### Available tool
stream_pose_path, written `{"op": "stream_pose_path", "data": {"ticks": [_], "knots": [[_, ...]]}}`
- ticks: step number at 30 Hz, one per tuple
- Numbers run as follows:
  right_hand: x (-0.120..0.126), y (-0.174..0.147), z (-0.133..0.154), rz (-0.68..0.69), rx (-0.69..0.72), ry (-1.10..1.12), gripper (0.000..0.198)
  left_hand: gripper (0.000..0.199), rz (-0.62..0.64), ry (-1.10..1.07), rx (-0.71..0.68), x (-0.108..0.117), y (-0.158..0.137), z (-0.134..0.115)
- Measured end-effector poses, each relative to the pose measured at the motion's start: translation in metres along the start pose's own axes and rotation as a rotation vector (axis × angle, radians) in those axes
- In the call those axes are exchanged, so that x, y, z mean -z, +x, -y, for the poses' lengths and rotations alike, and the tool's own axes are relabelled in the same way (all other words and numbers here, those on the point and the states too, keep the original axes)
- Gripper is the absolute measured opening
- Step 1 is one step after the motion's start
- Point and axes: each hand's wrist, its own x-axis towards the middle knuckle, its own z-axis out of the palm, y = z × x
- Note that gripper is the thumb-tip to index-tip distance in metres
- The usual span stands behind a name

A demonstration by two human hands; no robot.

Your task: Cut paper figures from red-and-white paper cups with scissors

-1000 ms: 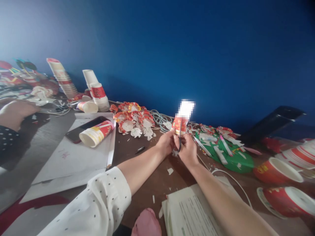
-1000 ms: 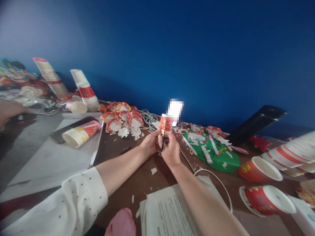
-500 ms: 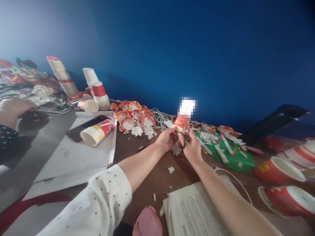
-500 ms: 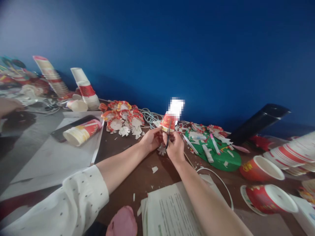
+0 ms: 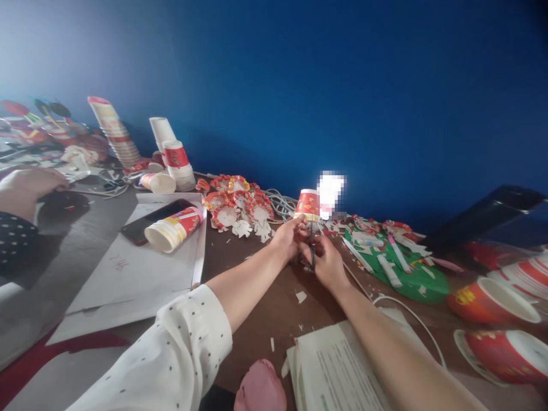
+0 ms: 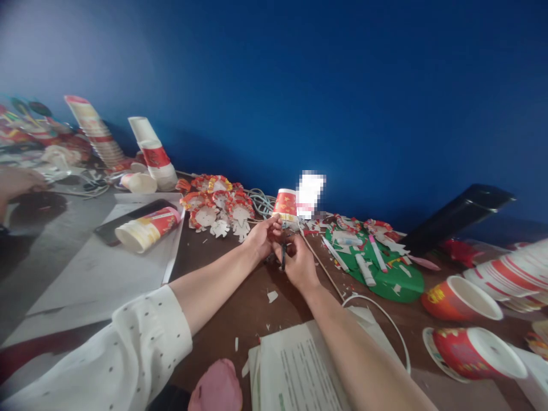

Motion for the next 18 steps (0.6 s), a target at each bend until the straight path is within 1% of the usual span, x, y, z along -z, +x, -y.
{"op": "stream_pose_path", "data": {"ticks": [6, 12, 18], "knots": [[0.0034, -0.0004, -0.0027, 0.001, 0.039, -0.112, 0.032, 0.021, -0.023, 0.054, -0.003, -0.0044, -0.0050, 0.0024], [0.0041, -0.0004, -0.0015, -0.004, 0.020, -0.168, 0.033, 0.019, -0.067, 0.080, -0.047, -0.0063, -0.0063, 0.0076], [0.0036, -0.0002, -0.0019, -0.011, 0.024, -0.182, 0.031, 0.021, -0.062, 0.087, -0.021, -0.0042, -0.0046, 0.0079]]}}
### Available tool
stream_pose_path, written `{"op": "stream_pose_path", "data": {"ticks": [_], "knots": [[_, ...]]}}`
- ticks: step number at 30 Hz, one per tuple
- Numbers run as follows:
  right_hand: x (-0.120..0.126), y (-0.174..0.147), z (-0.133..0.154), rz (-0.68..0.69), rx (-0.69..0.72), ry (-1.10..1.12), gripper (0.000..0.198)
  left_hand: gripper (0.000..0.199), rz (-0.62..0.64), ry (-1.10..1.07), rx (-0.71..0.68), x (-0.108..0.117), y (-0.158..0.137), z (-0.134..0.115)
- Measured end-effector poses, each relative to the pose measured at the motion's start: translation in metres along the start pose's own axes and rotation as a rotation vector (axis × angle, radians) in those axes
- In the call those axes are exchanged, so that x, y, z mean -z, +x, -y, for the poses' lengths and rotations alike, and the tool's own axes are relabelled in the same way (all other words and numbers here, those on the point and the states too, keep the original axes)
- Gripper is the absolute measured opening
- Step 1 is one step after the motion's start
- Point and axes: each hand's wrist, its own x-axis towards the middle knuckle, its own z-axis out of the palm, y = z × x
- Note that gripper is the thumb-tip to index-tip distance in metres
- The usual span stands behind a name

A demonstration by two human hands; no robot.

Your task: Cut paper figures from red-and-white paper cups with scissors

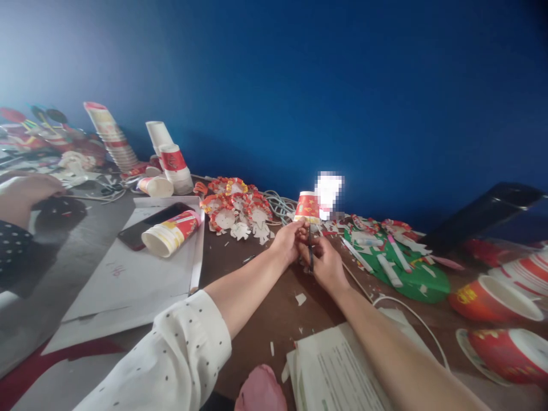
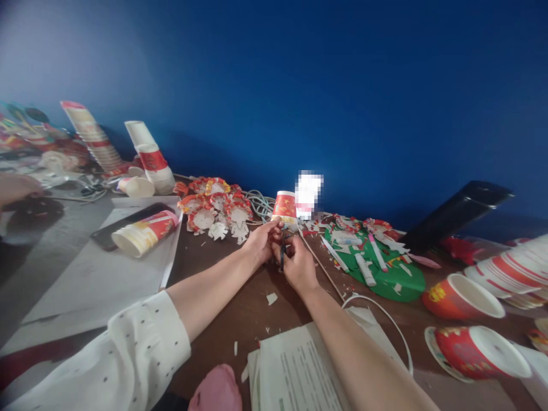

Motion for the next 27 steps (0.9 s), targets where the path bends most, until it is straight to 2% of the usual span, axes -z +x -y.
{"op": "stream_pose_path", "data": {"ticks": [4, 13, 27], "knots": [[-0.0009, -0.0010, 0.0009, -0.014, 0.026, 0.017, 0.034, 0.023, 0.033, -0.008, 0.016, -0.0003, -0.0013, -0.0003], [-0.0008, -0.0026, 0.0018, -0.030, 0.029, 0.033, 0.040, 0.024, 0.021, -0.021, 0.034, -0.0043, -0.0033, -0.0014], [-0.0008, -0.0021, 0.0015, -0.032, 0.045, 0.024, 0.037, 0.023, 0.026, -0.032, 0.030, -0.0011, -0.0001, 0.0010]]}}
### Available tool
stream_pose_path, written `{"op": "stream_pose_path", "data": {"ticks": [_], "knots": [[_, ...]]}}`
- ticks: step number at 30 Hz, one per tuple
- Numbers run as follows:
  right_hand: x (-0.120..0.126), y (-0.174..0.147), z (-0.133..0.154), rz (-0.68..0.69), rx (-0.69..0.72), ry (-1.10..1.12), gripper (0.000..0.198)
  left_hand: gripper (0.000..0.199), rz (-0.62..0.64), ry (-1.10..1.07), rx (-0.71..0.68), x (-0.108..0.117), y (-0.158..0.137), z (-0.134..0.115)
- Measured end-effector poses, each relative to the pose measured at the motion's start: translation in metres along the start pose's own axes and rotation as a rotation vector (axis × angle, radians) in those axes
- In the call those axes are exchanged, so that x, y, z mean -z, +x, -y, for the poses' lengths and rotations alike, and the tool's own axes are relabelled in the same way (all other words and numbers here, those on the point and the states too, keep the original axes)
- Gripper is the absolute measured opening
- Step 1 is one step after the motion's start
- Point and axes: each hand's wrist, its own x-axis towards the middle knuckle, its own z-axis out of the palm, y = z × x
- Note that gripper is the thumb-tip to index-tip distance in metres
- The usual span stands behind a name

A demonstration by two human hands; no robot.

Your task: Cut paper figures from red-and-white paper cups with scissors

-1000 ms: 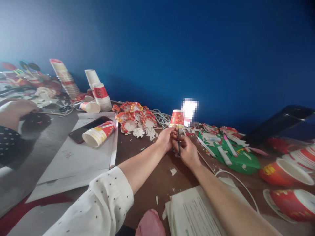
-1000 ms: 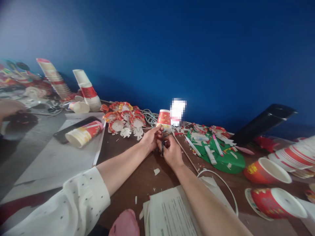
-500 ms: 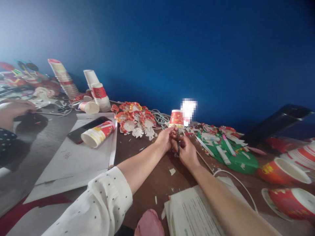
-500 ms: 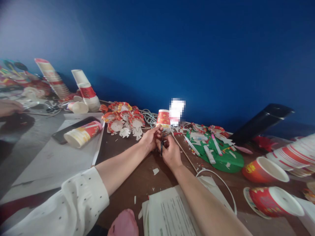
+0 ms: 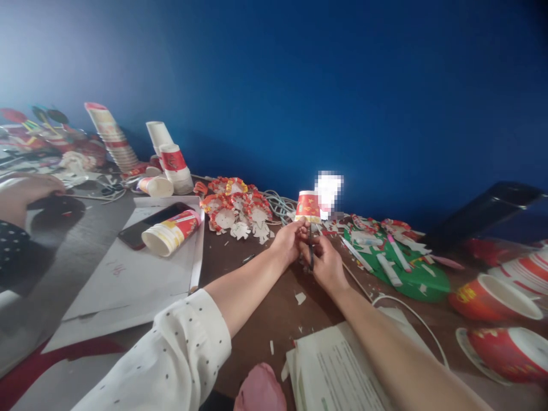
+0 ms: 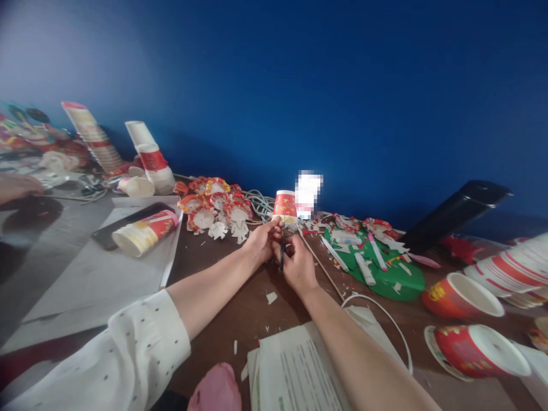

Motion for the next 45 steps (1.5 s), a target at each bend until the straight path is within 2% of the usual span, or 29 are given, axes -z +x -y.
{"op": "stream_pose_path", "data": {"ticks": [7, 21, 28, 33, 36, 45], "knots": [[0.000, -0.001, 0.002, 0.012, -0.001, -0.010, 0.033, 0.018, 0.012, -0.010, -0.055, 0.001, 0.003, 0.003], [-0.001, -0.001, 0.003, -0.007, 0.005, -0.009, 0.028, 0.018, -0.008, -0.067, -0.026, -0.005, -0.003, 0.002], [-0.001, -0.002, 0.006, -0.012, -0.021, -0.020, 0.027, 0.022, 0.016, -0.006, -0.045, 0.000, 0.002, 0.003], [0.000, 0.001, 0.007, -0.040, -0.042, 0.038, 0.027, 0.027, -0.067, 0.165, -0.052, 0.003, 0.001, 0.008], [0.001, 0.002, 0.007, -0.056, -0.049, 0.061, 0.026, 0.031, -0.063, 0.236, -0.030, 0.005, 0.001, 0.011], [0.003, 0.002, 0.005, -0.061, -0.045, -0.018, 0.023, 0.030, -0.069, 0.229, -0.046, 0.004, 0.000, 0.012]]}}
